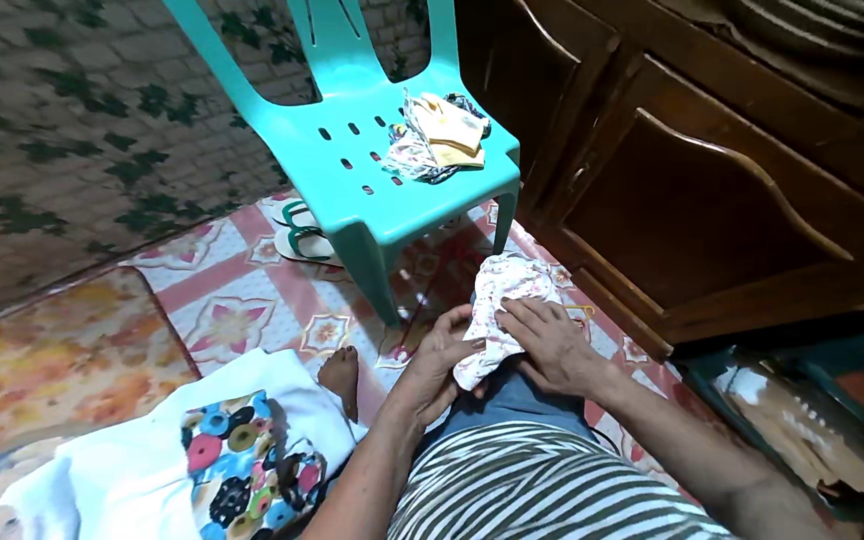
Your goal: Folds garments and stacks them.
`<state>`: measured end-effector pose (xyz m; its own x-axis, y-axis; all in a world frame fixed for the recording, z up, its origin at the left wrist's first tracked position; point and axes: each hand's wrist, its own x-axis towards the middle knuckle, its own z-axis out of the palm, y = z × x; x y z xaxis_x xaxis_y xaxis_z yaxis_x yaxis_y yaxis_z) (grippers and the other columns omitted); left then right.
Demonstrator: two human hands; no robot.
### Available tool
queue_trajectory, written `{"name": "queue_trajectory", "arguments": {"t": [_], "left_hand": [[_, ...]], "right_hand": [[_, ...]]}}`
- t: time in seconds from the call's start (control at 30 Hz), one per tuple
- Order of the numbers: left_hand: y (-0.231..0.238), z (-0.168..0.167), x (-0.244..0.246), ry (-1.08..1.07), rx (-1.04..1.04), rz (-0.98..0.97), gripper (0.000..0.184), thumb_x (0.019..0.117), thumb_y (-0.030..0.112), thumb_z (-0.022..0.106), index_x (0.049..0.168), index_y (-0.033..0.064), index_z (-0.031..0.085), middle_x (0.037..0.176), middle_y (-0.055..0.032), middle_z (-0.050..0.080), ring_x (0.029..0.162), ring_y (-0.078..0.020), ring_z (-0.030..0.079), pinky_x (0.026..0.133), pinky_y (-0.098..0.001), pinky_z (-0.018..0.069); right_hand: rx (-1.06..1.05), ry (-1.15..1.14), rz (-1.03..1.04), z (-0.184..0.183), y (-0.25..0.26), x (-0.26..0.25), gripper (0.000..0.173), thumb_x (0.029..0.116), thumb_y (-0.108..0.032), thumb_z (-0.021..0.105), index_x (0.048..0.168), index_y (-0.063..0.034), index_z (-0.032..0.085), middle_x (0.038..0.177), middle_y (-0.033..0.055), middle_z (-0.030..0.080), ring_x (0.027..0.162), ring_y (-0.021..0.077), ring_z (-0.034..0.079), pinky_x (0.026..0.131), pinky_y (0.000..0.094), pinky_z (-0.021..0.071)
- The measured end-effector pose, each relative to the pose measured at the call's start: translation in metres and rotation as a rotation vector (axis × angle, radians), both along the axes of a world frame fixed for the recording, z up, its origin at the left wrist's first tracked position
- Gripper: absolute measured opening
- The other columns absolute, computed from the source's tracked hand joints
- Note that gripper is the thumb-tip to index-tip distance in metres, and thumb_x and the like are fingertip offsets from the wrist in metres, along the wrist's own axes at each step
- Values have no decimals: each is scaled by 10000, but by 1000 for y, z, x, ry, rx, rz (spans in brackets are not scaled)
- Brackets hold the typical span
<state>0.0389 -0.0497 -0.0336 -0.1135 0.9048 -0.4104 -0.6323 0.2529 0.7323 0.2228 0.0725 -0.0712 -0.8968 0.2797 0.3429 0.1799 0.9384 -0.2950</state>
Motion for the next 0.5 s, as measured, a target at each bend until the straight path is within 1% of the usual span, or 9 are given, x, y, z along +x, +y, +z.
{"name": "queue_trajectory", "arguments": {"t": [0.07,0.13,0.2,0.3,0.37,0.4,0.43,0.47,0.5], "left_hand": [[-3,-5,0,18,182,-6,651,902,116,640,1434,118,264,1052,-8,713,780,-125,724,602,-272,608],[-6,-10,-3,320,324,-75,827,830,191,756,1477,11,273,1211,1,623,869,-72,683,676,-239,592],[-7,-13,-3,742,381,-160,836,771,114,795,1470,-77,377,1249,-107,560,893,-69,624,678,-209,534],[-4,-15,9,1089,340,-231,786,760,141,844,1424,-78,483,1340,-270,527,1068,-246,617,834,-332,544],[0,-17,14,1116,225,-225,793,765,164,858,1410,-93,477,1384,-297,493,1151,-310,575,915,-382,505],[2,-20,13,1083,187,-204,779,765,158,860,1396,-106,487,1405,-298,489,1249,-340,541,1029,-419,468],[3,-27,12,1035,187,-149,710,765,151,858,1344,-106,537,1379,-281,525,1282,-328,532,1083,-420,441],[5,-35,12,1011,233,-73,575,780,141,838,1248,-99,606,1293,-251,592,1230,-295,571,1064,-400,460],[7,-39,11,1014,296,-22,412,815,96,783,1151,-109,661,1217,-269,627,1176,-330,592,1025,-436,464]], "right_hand": [[22,210,-14,-7,5,-5,265,885,-24,572,1085,-43,745,1164,146,744,1081,348,694,851,539,520],[-36,232,51,7,9,-3,226,937,-43,517,924,-30,742,957,125,767,925,321,712,786,502,516],[-79,121,138,26,8,2,215,950,-72,535,793,-21,672,772,121,701,792,312,685,726,476,501],[-123,-54,222,43,6,4,195,913,-70,593,732,-13,636,682,124,649,702,316,664,635,451,492],[-181,-103,263,50,11,2,173,925,-74,603,769,-5,636,650,134,610,653,322,646,599,453,501],[-226,-116,285,54,14,1,130,930,-66,597,839,1,661,658,142,614,646,328,647,595,465,510],[-278,-123,303,58,17,-1,130,947,-68,590,965,1,699,685,151,641,649,328,662,603,479,528],[-344,-140,306,62,21,-3,224,972,-77,587,1140,-5,717,743,170,686,676,334,689,634,502,551],[-423,-170,289,66,24,-7,310,988,-77,582,1272,-18,689,821,196,720,720,345,712,678,525,564]]}}
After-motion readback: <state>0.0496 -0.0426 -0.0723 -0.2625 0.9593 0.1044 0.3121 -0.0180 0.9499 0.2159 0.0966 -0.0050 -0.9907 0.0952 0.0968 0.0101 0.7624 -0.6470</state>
